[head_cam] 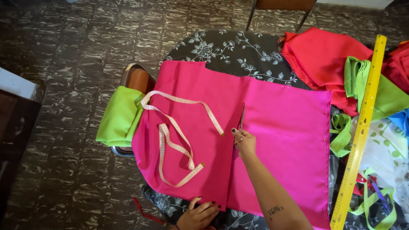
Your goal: The person measures a piece of pink fabric using a tape measure and a ruler, marks it with a pen, and then cuts it with scissors.
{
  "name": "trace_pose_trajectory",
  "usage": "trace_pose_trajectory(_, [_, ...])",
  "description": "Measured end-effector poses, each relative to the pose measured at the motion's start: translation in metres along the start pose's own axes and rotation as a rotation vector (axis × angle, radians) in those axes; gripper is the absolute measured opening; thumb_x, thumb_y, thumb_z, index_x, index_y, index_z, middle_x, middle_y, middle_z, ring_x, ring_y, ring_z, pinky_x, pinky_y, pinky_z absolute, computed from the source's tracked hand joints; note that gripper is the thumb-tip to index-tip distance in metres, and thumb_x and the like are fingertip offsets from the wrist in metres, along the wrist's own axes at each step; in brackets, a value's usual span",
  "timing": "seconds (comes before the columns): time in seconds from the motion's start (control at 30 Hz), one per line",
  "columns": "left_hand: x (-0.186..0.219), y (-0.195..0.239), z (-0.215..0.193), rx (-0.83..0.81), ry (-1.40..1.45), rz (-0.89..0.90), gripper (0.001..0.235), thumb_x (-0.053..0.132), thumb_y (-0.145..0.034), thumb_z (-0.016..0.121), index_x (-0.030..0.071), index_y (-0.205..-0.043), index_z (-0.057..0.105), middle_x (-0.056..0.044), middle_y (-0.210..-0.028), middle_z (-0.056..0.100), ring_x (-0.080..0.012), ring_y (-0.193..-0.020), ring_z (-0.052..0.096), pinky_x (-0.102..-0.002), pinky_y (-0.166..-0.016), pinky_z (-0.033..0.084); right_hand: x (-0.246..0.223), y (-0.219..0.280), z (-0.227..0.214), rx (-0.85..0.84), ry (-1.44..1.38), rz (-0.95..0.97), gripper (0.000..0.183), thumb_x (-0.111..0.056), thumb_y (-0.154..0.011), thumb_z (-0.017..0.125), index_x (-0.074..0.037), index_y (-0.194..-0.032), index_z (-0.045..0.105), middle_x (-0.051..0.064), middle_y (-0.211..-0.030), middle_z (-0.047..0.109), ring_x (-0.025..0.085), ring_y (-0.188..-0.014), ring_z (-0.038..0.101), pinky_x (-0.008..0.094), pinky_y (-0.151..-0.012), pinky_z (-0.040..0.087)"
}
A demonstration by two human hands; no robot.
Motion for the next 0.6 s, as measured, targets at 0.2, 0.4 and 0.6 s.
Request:
trace_pose_trajectory(0.2, [0.0, -0.004, -0.005, 0.027, -0.003, -0.015, 0.06, 0.053, -0.123, 0.036, 0.01, -0.14, 0.074, -0.001, -0.146, 0.067, -0.0211, -0.125, 0.065, -0.058, -0.099, 0.044, 0.002, -0.007, -0.002, -0.004, 0.029, -0.032, 0.023, -0.026, -0.09, 0.09, -0.007, -0.091, 0.077, -0.008, -0.056, 0.044, 0.005, -0.048, 0.031, 0.025, -0.042, 0.021])
trace_pose_trajectory(0.4, [-0.001, 0.002, 0.003, 0.008, 0.045, -0.007, 0.05, 0.045, -0.123, 0.042, 0.009, -0.138, 0.074, -0.003, -0.145, 0.068, -0.0248, -0.128, 0.063, -0.063, -0.101, 0.042, -0.024, -0.006, 0.0, -0.001, 0.047, 0.06, 0.024, -0.028, -0.101, 0.082, -0.007, -0.094, 0.074, -0.002, -0.061, 0.057, 0.005, -0.045, 0.041, 0.019, -0.037, 0.03])
trace_pose_trajectory(0.6, [-0.002, 0.002, 0.003, 0.077, 0.009, -0.015, 0.044, 0.044, -0.121, 0.048, 0.015, -0.137, 0.076, 0.003, -0.146, 0.069, -0.0215, -0.131, 0.066, -0.059, -0.102, 0.042, -0.03, -0.025, 0.002, 0.009, 0.016, 0.041, 0.023, -0.022, -0.1, 0.083, -0.005, -0.088, 0.074, 0.001, -0.062, 0.059, 0.007, -0.046, 0.044, 0.02, -0.038, 0.031])
Point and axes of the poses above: each hand's wrist, its own y-axis away from the middle knuckle, its own z-axis out of the palm, x = y × z, the point moved 5 cm from there along -y, towards the middle knuckle
